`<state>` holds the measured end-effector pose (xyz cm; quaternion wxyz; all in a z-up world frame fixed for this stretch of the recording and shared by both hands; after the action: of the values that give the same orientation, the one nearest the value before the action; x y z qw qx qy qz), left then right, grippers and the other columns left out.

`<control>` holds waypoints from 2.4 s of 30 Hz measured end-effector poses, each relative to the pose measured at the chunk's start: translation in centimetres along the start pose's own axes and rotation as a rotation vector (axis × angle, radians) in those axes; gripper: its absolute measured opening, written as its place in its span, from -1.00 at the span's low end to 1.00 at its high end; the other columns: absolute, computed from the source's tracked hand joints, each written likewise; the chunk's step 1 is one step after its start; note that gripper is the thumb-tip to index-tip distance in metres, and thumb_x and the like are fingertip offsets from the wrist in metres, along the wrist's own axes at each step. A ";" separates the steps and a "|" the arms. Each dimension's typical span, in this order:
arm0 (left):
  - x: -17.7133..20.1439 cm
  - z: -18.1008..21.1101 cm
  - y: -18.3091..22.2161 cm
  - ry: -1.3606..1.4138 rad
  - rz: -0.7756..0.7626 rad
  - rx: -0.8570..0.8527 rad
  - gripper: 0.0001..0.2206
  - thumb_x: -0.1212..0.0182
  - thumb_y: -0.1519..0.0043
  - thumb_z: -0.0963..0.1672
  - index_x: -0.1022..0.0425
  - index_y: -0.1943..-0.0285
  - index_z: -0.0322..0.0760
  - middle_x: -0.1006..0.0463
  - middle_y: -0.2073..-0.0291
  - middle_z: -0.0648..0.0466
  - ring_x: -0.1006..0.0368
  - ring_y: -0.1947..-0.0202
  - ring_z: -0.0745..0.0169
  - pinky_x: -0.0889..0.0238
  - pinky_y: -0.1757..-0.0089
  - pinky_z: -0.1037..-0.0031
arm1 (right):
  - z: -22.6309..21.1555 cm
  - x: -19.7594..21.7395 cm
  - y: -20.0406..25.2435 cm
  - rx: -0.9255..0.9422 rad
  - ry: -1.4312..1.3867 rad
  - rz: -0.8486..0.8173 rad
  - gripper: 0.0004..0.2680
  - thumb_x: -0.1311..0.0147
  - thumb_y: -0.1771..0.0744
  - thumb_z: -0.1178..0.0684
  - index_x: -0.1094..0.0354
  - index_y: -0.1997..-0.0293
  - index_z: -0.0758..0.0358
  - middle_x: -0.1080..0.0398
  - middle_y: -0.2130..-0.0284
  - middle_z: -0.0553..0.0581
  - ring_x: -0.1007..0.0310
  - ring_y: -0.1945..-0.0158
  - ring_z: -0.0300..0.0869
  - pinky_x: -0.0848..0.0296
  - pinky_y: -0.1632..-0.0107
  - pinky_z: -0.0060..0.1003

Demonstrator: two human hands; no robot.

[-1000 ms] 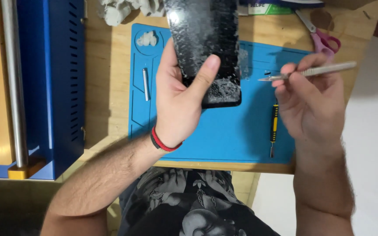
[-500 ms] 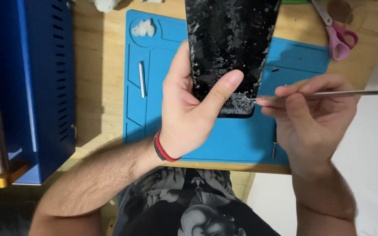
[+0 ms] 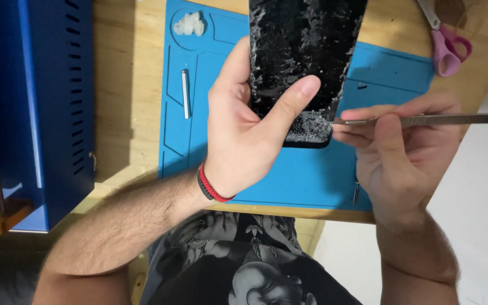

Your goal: Removing broken glass shards from a mobile phone screen using tweezers and a metal pry tool

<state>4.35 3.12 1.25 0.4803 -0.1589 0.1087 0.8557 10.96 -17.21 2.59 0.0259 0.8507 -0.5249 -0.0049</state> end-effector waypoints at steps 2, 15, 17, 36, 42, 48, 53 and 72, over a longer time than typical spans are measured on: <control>0.0 0.4 0.0 -0.025 -0.002 -0.012 -0.79 -0.33 -0.47 -0.10 -0.43 -0.19 -0.17 -0.53 0.05 0.28 -0.43 0.00 0.47 -0.42 -0.10 0.55 | 0.5 0.4 0.0 -0.004 -0.014 -0.016 -0.91 0.09 -0.58 0.18 -0.05 -0.17 0.24 -0.51 0.09 0.47 -0.69 0.04 0.11 -0.85 -0.05 -0.11; 0.3 0.7 -0.2 -0.071 -0.033 -0.033 -0.82 -0.30 -0.49 -0.10 -0.47 -0.17 -0.20 -0.56 0.04 0.22 -0.49 -0.03 0.40 -0.50 -0.13 0.49 | 1.0 0.4 -0.1 0.018 -0.020 -0.075 -0.86 0.01 -0.55 0.20 -0.03 -0.15 0.23 -0.47 0.16 0.46 -0.68 0.04 0.11 -0.86 -0.02 -0.07; 0.4 0.6 -0.2 -0.062 -0.020 -0.021 -0.83 -0.31 -0.48 -0.10 -0.47 -0.16 -0.19 -0.56 0.05 0.23 -0.49 -0.01 0.41 -0.50 -0.11 0.50 | 1.0 0.3 -0.1 0.013 -0.008 -0.085 -0.86 0.02 -0.55 0.20 -0.02 -0.16 0.22 -0.46 0.17 0.46 -0.67 0.04 0.11 -0.85 -0.01 -0.08; 0.6 0.7 -0.1 -0.032 0.031 -0.019 -0.86 -0.32 -0.47 -0.11 -0.47 -0.10 -0.16 -0.54 0.14 0.29 -0.44 0.09 0.50 -0.45 -0.01 0.56 | 0.6 -0.4 0.2 0.018 0.017 -0.086 -0.87 0.05 -0.56 0.23 -0.03 -0.18 0.22 -0.46 0.17 0.42 -0.67 0.05 0.08 -0.85 -0.03 -0.14; 0.6 0.6 -0.1 -0.026 0.039 -0.029 -0.87 -0.32 -0.47 -0.11 -0.47 -0.08 -0.14 -0.52 0.15 0.30 -0.42 0.09 0.50 -0.42 0.00 0.57 | 0.5 -0.6 0.1 0.025 0.021 -0.092 -0.86 0.03 -0.55 0.21 -0.04 -0.17 0.22 -0.46 0.17 0.44 -0.66 0.06 0.09 -0.84 0.01 -0.11; 0.5 0.9 -0.1 -0.017 0.051 -0.035 -0.89 -0.30 -0.46 -0.11 -0.43 -0.01 -0.12 -0.46 0.20 0.33 -0.35 0.14 0.53 -0.37 0.05 0.58 | 0.8 -0.5 0.2 0.010 0.006 -0.102 -0.88 0.05 -0.56 0.22 -0.06 -0.16 0.19 -0.47 0.17 0.41 -0.67 0.07 0.05 -0.84 -0.01 -0.12; 0.6 1.0 -0.1 -0.037 0.057 -0.039 -0.88 -0.28 -0.47 -0.10 -0.42 -0.02 -0.12 -0.46 0.20 0.33 -0.35 0.14 0.54 -0.38 0.06 0.58 | 0.9 -0.6 0.2 -0.018 0.004 -0.092 -0.88 0.04 -0.55 0.19 -0.05 -0.15 0.18 -0.48 0.15 0.40 -0.66 0.09 0.04 -0.83 -0.01 -0.15; 0.8 0.5 0.0 -0.019 0.086 -0.045 -0.89 -0.28 -0.48 -0.10 -0.44 -0.05 -0.12 -0.48 0.18 0.31 -0.36 0.14 0.53 -0.39 0.06 0.57 | 1.1 -0.9 0.2 -0.021 -0.022 -0.095 -0.89 0.04 -0.55 0.22 -0.07 -0.13 0.17 -0.47 0.17 0.34 -0.66 0.05 -0.01 -0.84 -0.01 -0.15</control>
<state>3.90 3.89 1.43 0.4405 -0.1567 0.0919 0.8792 10.35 -16.56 1.54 0.0288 0.8742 -0.4843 -0.0210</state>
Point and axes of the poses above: each hand's wrist, its own y-axis away from the middle knuckle, its own x-axis out of the back of the hand, z = x × y, the point moved 6 cm from there along -y, towards the middle knuckle
